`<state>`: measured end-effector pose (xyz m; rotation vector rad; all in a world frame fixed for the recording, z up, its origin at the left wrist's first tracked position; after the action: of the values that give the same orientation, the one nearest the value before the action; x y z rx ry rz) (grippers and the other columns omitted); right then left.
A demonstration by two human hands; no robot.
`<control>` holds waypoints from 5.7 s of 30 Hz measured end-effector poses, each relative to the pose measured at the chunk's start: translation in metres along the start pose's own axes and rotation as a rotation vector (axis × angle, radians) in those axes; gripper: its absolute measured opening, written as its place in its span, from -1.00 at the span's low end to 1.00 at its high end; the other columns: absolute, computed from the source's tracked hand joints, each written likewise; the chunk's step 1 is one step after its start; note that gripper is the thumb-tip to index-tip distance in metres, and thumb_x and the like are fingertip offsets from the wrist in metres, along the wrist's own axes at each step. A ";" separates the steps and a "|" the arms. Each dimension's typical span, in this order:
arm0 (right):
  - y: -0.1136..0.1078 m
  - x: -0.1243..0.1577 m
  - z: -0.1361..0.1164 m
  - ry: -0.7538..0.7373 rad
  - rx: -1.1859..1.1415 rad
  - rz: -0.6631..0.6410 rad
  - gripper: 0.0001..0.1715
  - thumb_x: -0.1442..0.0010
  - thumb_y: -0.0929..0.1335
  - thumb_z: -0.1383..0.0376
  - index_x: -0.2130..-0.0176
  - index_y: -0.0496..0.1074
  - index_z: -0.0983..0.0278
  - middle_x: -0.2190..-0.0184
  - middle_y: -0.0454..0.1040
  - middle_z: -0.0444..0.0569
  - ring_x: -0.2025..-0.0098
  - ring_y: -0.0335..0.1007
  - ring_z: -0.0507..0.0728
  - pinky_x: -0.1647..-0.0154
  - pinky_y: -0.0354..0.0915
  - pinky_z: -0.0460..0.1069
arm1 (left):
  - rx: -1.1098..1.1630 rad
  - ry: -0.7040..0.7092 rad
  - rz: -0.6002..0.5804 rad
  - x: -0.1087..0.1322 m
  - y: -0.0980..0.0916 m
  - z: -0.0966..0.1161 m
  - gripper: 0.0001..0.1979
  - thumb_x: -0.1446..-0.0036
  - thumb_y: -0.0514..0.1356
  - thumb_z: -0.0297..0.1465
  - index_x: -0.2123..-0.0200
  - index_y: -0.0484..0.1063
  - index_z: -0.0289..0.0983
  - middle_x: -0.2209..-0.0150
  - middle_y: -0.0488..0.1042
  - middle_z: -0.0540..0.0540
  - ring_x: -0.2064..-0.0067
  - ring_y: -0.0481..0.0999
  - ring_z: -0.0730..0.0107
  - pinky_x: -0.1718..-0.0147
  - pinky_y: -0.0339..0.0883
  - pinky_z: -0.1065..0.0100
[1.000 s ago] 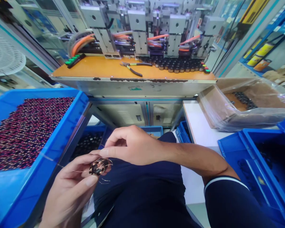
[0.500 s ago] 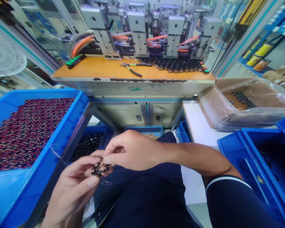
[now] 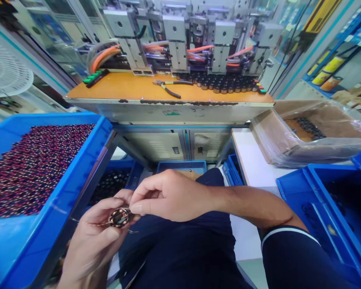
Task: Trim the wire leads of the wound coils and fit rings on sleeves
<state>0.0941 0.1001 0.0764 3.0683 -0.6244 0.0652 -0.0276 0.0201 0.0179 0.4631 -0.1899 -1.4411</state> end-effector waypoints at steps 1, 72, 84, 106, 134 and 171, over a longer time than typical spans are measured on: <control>0.000 0.000 0.001 -0.006 -0.003 0.000 -0.92 -0.22 0.37 0.37 0.31 0.45 0.37 0.35 0.52 -0.08 0.29 0.46 -0.01 0.19 0.36 -0.11 | -0.008 0.010 -0.004 -0.001 0.000 0.000 -0.67 0.03 0.44 -0.41 0.14 0.61 -0.08 0.16 0.49 -0.04 0.29 0.59 0.46 0.28 0.55 0.46; 0.025 0.029 -0.027 -0.913 0.828 0.268 -0.91 -0.30 0.30 0.47 0.25 0.40 0.37 0.43 0.45 -0.01 0.40 0.39 0.04 0.41 0.38 -0.04 | 0.235 -0.137 -0.114 0.008 0.019 -0.006 -0.48 -0.02 0.34 -0.01 0.11 0.49 -0.30 0.22 0.52 -0.16 0.21 0.54 0.35 0.19 0.41 0.37; 0.026 0.020 -0.025 -0.801 0.950 0.395 -0.90 -0.33 0.30 0.44 0.28 0.39 0.34 0.43 0.45 -0.06 0.39 0.38 0.02 0.38 0.36 -0.07 | 0.217 0.072 -0.046 0.010 0.014 0.009 -0.77 -0.04 0.38 -0.50 0.26 0.40 -0.23 0.15 0.52 -0.06 0.28 0.59 0.43 0.25 0.46 0.36; 0.019 0.013 -0.030 -0.874 0.920 0.509 -0.79 -0.39 0.27 0.35 0.31 0.39 0.34 0.44 0.48 -0.05 0.41 0.39 0.01 0.38 0.34 -0.09 | 0.193 0.126 0.073 0.005 0.000 0.013 -0.74 0.04 0.45 -0.42 0.33 0.42 -0.17 0.10 0.56 0.01 0.12 0.60 0.33 0.08 0.48 0.30; 0.009 0.005 -0.026 -0.870 0.641 0.331 -0.77 -0.40 0.27 0.34 0.31 0.40 0.35 0.44 0.47 -0.04 0.38 0.39 -0.01 0.32 0.37 -0.12 | 0.178 -0.218 -0.089 -0.009 0.016 -0.007 -0.54 -0.22 0.15 0.00 0.19 0.54 -0.30 0.36 0.55 -0.16 0.36 0.54 0.36 0.40 0.47 0.40; 0.020 -0.017 0.040 0.001 -0.388 0.093 -0.63 -0.07 0.52 0.16 0.26 0.45 0.38 0.48 0.42 -0.16 0.49 0.35 -0.06 0.45 0.32 -0.15 | -0.022 0.277 0.194 -0.009 -0.007 0.009 -0.78 0.01 0.43 -0.45 0.28 0.61 -0.04 0.13 0.65 0.00 -0.04 0.59 0.12 -0.01 0.53 0.08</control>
<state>0.0719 0.0876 0.0356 2.6660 -0.6859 -0.0484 -0.0383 0.0264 0.0243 0.6037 0.0035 -1.1749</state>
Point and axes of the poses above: each hand's wrist, its own x-axis away from the middle knuckle, its own y-axis out of the palm, z = x × y, the point moved 6 cm from there along -x, towards the middle knuckle
